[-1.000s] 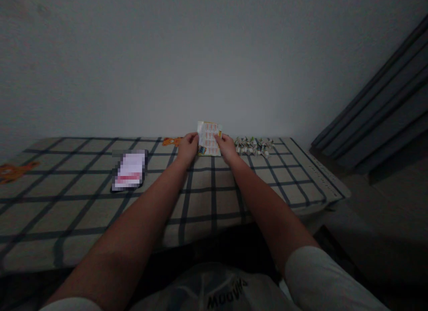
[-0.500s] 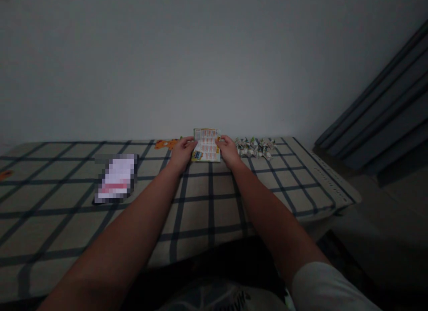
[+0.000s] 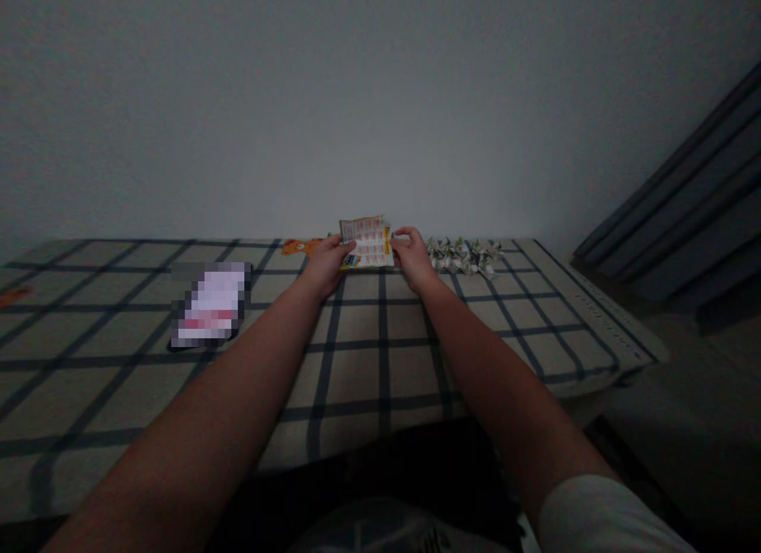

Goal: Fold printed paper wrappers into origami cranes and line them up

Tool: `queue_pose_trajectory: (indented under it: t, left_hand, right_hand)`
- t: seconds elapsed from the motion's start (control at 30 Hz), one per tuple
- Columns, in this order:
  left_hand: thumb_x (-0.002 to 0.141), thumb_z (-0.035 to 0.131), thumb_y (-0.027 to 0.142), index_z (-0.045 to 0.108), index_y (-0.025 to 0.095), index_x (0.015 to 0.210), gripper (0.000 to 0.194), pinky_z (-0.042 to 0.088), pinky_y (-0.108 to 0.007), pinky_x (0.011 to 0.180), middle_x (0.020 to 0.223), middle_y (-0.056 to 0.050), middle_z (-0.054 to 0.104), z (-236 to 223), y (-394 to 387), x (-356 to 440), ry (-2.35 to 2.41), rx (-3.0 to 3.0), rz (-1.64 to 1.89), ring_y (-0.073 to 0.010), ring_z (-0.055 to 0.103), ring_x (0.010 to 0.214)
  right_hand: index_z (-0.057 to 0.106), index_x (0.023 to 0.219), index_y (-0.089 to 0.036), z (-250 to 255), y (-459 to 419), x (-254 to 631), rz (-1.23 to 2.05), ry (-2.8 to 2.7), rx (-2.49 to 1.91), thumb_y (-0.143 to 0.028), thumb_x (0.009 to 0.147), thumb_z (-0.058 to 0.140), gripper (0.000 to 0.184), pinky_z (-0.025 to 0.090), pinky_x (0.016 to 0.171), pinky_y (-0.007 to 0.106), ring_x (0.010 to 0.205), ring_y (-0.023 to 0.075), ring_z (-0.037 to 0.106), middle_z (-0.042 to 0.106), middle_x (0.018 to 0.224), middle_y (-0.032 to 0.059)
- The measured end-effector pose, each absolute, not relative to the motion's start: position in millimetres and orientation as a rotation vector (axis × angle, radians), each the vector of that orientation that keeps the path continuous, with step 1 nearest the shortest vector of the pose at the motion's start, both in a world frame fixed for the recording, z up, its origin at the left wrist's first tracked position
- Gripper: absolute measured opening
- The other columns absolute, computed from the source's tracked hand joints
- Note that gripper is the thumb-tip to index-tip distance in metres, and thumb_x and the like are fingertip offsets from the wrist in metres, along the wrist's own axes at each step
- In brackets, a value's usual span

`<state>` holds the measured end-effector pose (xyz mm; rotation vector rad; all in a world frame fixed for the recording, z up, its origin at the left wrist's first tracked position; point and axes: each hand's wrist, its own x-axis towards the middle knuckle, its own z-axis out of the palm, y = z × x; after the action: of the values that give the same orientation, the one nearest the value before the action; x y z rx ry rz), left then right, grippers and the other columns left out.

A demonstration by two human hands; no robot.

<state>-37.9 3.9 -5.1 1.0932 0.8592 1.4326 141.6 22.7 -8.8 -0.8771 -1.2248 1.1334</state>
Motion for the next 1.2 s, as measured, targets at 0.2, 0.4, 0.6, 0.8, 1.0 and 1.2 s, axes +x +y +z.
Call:
queue_pose_trajectory:
  t: [0.2,0.4,0.6,0.8,1.0,1.2]
  left_hand:
    - [0.069,0.062,0.008,0.069,0.015,0.105,0.037,0.061,-0.041,0.095,0.117,-0.012,0.075,1,10,-48,0.879,1.005,1.462,-0.0261,0.071,0.11]
    - [0.074,0.059,0.007,0.071,0.014,0.105,0.034,0.062,-0.027,0.09,0.111,-0.01,0.076,5,9,-47,0.851,0.912,1.404,-0.0183,0.073,0.099]
    - [0.094,0.053,0.053,0.07,0.014,0.111,0.046,0.065,-0.034,0.077,0.104,-0.015,0.076,9,0,-43,0.807,1.008,1.345,-0.0232,0.075,0.085]
    - [0.073,0.085,0.04,0.072,0.016,0.106,0.043,0.062,-0.03,0.066,0.1,-0.01,0.077,-3,1,-31,0.912,1.166,1.439,-0.0141,0.069,0.063]
    - [0.076,0.082,0.042,0.073,0.013,0.101,0.039,0.06,-0.031,0.063,0.096,-0.01,0.077,-5,-1,-28,1.015,1.268,1.52,-0.0157,0.068,0.063]
    - [0.075,0.082,0.042,0.072,0.013,0.104,0.041,0.061,-0.036,0.071,0.102,-0.011,0.076,-5,-4,-26,1.008,1.276,1.446,-0.0201,0.071,0.074]
  right_hand:
    - [0.053,0.103,-0.025,-4,14,139,1.16,-1.39,-0.857,-0.022,0.092,0.054,0.012,0.049,0.049,0.02,0.056,0.0104,0.066,0.071,0.085,-0.0025]
    - [0.067,0.097,-0.02,1,7,138,1.088,-1.481,-0.853,-0.033,0.082,0.073,0.02,0.053,0.055,0.022,0.072,0.0131,0.067,0.071,0.089,0.0024]
    - [0.061,0.074,-0.019,0,12,138,0.886,-1.444,-0.922,-0.044,0.084,0.071,0.03,0.051,0.051,0.023,0.06,0.0115,0.056,0.059,0.069,-0.0014]
    - [0.06,0.084,-0.02,-3,14,135,0.838,-1.402,-0.913,-0.045,0.081,0.075,0.029,0.049,0.049,0.021,0.059,0.0106,0.054,0.056,0.069,-0.0043]
    - [0.053,0.124,-0.024,-3,17,130,1.038,-1.21,-0.873,-0.039,0.085,0.072,0.047,0.057,0.06,0.025,0.071,0.0138,0.065,0.068,0.087,0.0001]
    - [0.061,0.096,-0.02,-7,25,133,1.048,-1.219,-0.861,-0.043,0.087,0.069,0.026,0.059,0.075,0.03,0.082,0.0162,0.069,0.071,0.093,0.0044]
